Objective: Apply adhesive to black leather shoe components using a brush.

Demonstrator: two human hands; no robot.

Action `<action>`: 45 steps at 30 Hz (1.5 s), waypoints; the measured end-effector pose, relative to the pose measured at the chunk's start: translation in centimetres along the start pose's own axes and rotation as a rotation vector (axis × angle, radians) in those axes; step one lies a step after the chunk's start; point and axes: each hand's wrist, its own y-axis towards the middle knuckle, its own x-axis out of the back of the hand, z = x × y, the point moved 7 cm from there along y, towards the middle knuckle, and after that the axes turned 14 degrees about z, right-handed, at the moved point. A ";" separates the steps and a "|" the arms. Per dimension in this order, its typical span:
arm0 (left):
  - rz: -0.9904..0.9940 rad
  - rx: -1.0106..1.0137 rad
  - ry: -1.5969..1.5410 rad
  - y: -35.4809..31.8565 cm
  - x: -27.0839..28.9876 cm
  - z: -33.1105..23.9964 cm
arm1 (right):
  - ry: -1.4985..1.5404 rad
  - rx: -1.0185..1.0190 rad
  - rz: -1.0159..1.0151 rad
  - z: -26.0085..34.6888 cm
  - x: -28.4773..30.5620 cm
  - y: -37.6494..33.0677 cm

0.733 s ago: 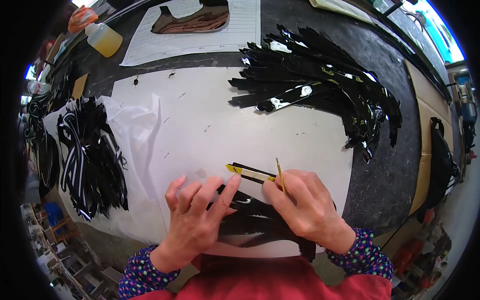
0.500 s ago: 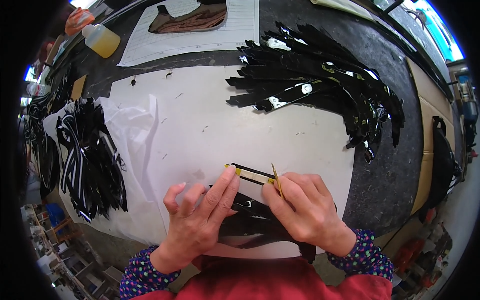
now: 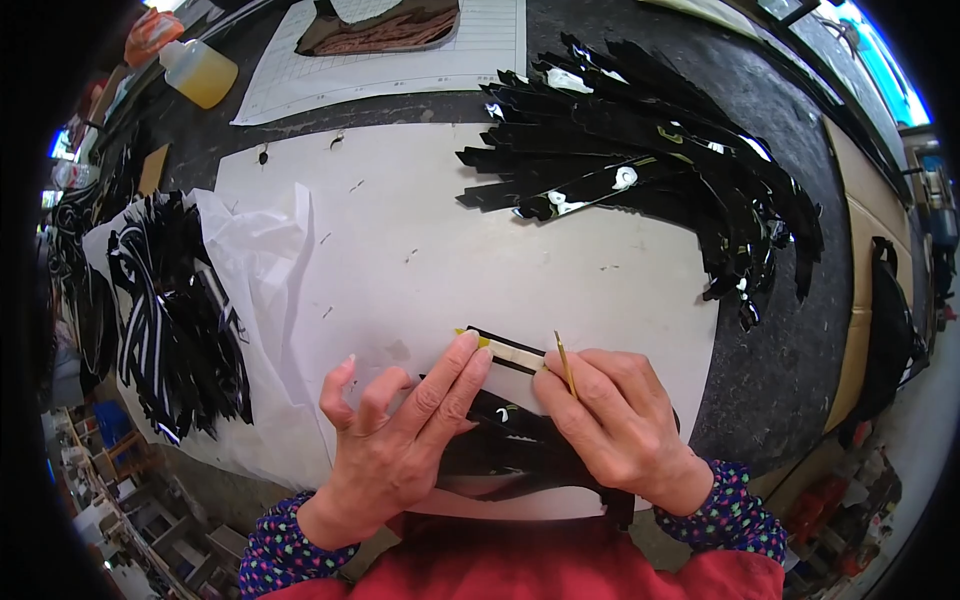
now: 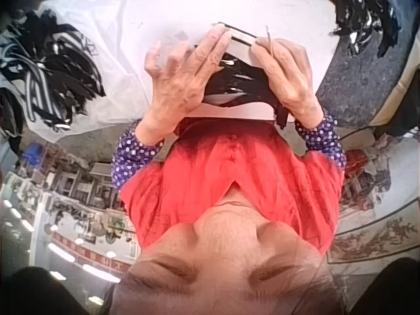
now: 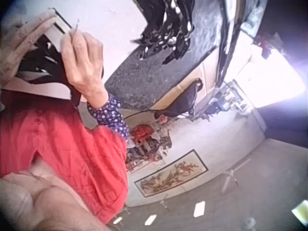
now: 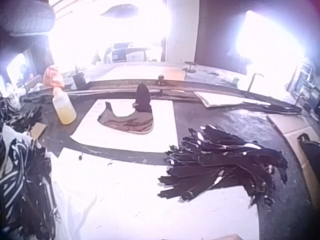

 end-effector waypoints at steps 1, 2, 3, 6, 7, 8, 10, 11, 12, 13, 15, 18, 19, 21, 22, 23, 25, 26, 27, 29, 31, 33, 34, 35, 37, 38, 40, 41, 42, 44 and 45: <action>0.037 0.019 -0.007 0.0 -0.1 0.1 | 0.004 0.003 -0.006 0.0 0.0 0.0; 0.038 0.020 -0.008 0.0 -0.1 0.0 | 0.006 0.003 -0.004 0.0 0.0 0.0; 0.044 0.042 -0.050 0.0 -0.2 0.1 | 0.009 0.000 -0.003 0.0 0.0 0.0; 0.049 0.068 -0.116 -0.1 -0.3 0.4 | 0.014 -0.003 -0.002 -0.1 0.0 0.0; 0.046 0.073 -0.140 -0.1 -0.3 0.5 | 0.014 -0.002 -0.004 -0.1 0.0 -0.1; 0.047 0.071 -0.141 -0.1 -0.3 0.5 | 0.014 -0.005 -0.003 -0.2 0.0 0.0; 0.060 0.066 -0.147 -0.1 -0.5 0.5 | 0.025 -0.002 -0.010 -0.2 0.1 0.0; 0.061 0.062 -0.148 -0.1 -0.5 0.5 | 0.025 -0.006 -0.010 -0.3 0.1 -0.1; 0.065 0.059 -0.147 -0.1 -0.5 0.5 | 0.027 -0.004 -0.015 -0.3 0.0 -0.1; 0.069 0.055 -0.145 -0.1 -0.5 0.5 | 0.030 -0.002 -0.020 -0.3 0.0 -0.1; 0.073 0.053 -0.142 0.0 -0.5 0.4 | 0.033 -0.005 -0.021 -0.3 0.1 0.0; 0.076 0.049 -0.141 0.1 -0.4 0.4 | 0.037 -0.005 -0.025 -0.3 0.1 -0.1; 0.074 0.048 -0.142 0.1 -0.4 0.4 | 0.037 -0.003 -0.027 -0.3 0.1 -0.1; 0.077 0.046 -0.132 0.1 -0.4 0.3 | 0.039 -0.005 -0.031 -0.3 0.1 -0.1; 0.079 0.045 -0.122 0.1 -0.3 0.3 | 0.041 -0.006 -0.035 -0.3 0.1 -0.1; 0.080 0.044 -0.123 0.1 -0.3 0.3 | 0.040 -0.007 -0.034 -0.3 0.1 -0.2; 0.082 0.044 -0.106 0.1 -0.3 0.2 | 0.039 -0.003 -0.042 -0.4 0.1 -0.2; 0.084 0.044 -0.107 0.1 -0.3 0.2 | 0.040 -0.004 -0.041 -0.4 0.0 -0.1; 0.085 0.047 -0.106 0.1 -0.3 0.2 | 0.038 -0.004 -0.044 -0.4 0.0 -0.1; 0.088 0.048 -0.106 0.1 -0.3 0.2 | 0.037 -0.007 -0.045 -0.4 0.1 -0.1; 0.074 0.055 -0.129 0.1 -0.2 0.3 | 0.037 -0.005 -0.044 -0.4 0.1 -0.1; 0.090 0.061 -0.132 0.3 0.0 0.3 | 0.038 -0.004 -0.047 -0.4 0.2 -0.1; 0.105 0.068 -0.133 0.3 0.0 0.3 | 0.038 -0.002 -0.050 -0.4 0.2 -0.1; 0.106 0.065 -0.136 0.4 0.2 0.3 | 0.037 -0.006 -0.048 -0.5 0.2 0.0; 0.133 0.078 -0.177 0.5 0.1 0.5 | 0.035 0.003 -0.039 -0.5 0.2 0.1; 0.133 0.074 -0.181 0.5 0.0 0.6 | 0.032 -0.001 -0.037 -0.5 0.2 0.1; 0.127 0.073 -0.144 0.5 0.0 0.6 | 0.013 0.018 -0.051 -0.3 0.4 -0.2; 0.126 0.071 -0.144 0.5 0.2 0.5 | 0.011 0.017 -0.052 -0.3 0.6 -0.4; 0.134 0.072 -0.169 0.6 0.3 0.5 | 0.005 0.020 -0.052 -0.3 0.6 -0.4; 0.142 0.074 -0.195 0.6 0.2 0.5 | 0.000 0.023 -0.051 -0.2 0.6 -0.6; 0.134 0.075 -0.184 0.6 0.2 0.5 | -0.001 0.022 -0.052 -0.2 0.5 -0.6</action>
